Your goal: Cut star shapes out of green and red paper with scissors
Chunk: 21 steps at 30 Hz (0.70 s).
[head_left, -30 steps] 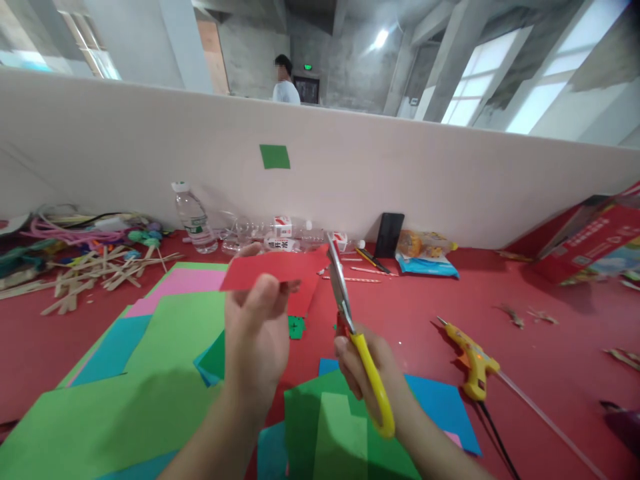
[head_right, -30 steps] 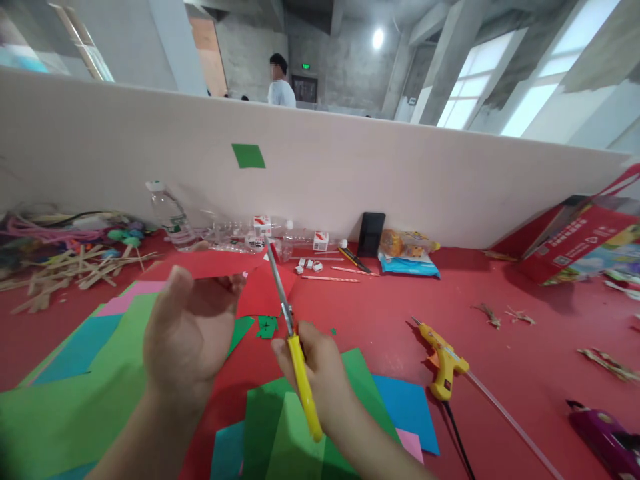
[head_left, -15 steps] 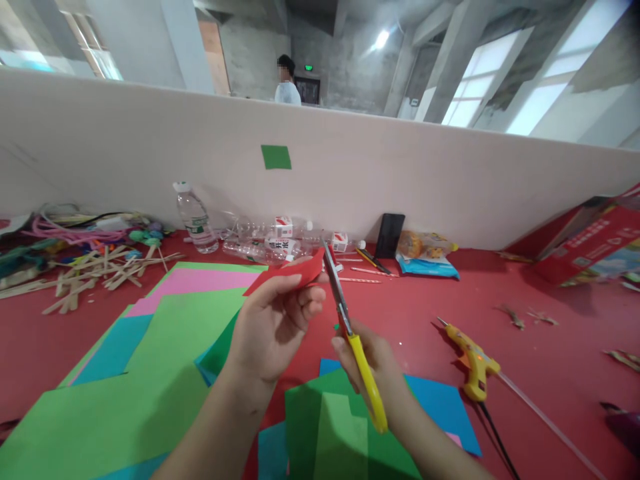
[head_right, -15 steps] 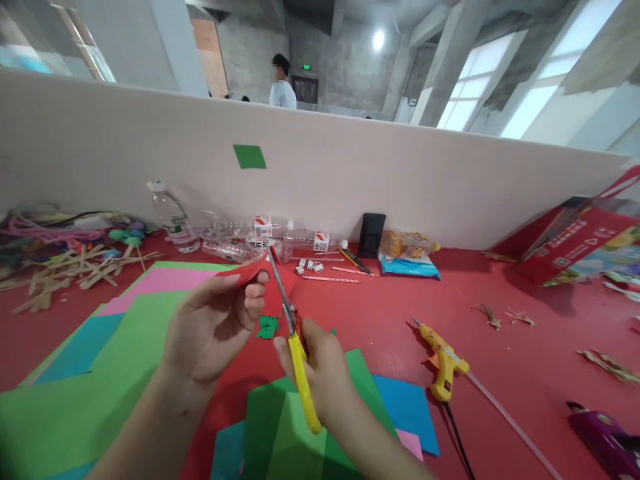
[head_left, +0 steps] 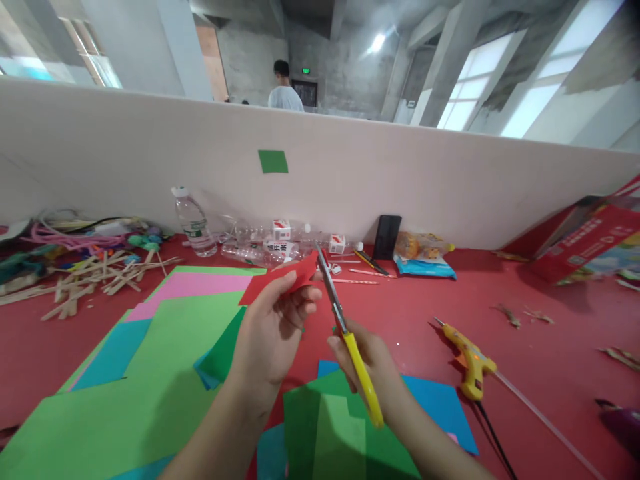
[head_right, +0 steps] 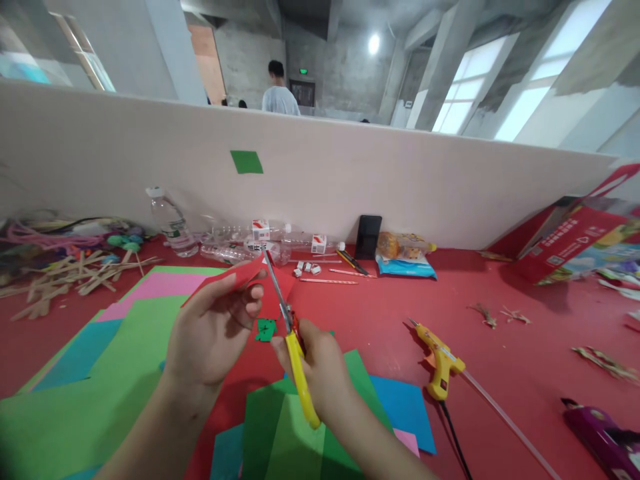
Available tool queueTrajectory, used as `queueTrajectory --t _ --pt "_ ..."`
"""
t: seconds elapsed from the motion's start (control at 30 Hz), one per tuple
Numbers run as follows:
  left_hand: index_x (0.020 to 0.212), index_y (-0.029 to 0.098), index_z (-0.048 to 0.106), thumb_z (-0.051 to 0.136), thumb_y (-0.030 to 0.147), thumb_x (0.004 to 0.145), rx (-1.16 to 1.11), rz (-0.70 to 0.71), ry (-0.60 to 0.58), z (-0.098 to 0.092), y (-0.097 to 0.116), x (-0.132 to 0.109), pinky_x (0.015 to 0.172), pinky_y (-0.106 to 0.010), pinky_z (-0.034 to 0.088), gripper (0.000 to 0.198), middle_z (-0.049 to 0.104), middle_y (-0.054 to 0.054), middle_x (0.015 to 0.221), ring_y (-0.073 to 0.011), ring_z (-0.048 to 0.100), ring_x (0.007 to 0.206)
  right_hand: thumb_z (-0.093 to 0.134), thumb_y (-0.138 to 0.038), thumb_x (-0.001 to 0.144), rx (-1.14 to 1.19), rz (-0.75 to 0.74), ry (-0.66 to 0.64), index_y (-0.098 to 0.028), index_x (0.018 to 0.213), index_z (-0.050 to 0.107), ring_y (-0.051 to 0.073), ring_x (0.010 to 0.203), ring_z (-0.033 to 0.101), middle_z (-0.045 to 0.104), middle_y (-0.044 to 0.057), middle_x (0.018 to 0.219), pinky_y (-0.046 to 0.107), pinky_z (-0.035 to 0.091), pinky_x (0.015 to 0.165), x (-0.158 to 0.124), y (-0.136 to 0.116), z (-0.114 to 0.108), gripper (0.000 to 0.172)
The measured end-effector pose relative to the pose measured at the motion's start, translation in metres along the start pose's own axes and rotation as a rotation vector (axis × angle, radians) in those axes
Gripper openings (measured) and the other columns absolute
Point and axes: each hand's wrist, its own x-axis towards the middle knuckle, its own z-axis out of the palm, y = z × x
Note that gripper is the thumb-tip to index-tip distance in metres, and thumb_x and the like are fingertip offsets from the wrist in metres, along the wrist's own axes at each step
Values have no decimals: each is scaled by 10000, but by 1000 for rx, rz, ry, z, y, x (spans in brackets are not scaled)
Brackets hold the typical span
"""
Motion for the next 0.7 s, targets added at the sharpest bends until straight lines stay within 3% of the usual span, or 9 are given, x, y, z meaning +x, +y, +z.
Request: queueTrajectory --t 0.07,0.17,0.47,0.7 --pt "731 139 741 741 168 737 -23 102 -62 -5 -5 -1 544 -179 560 30 769 -51 684 -143 733 631 646 -704 847 -1 -1 -4 -253 707 428 108 428 343 364 -75 530 217 243 382 0 -1 0 521" --pt "774 157 751 804 246 732 5 165 -117 -6 -13 -5 620 -219 566 113 776 -38 764 -140 709 684 630 -692 865 1 -9 -26 -249 717 443 111 428 356 368 -74 534 217 248 387 -1 -4 -1 503" --pt "633 139 699 787 270 732 126 125 -95 5 -11 -8 466 -210 465 186 708 -27 636 -94 574 487 619 -588 928 -68 -8 -129 -239 787 499 117 423 389 396 -78 547 226 250 418 -6 -11 -19 395" --pt "637 139 726 739 251 792 192 133 -88 -2 -15 -3 493 -203 485 192 694 -26 602 -98 583 504 577 -721 936 -14 5 -213 -242 757 453 96 407 355 394 -92 513 215 243 410 -9 -11 -28 527"
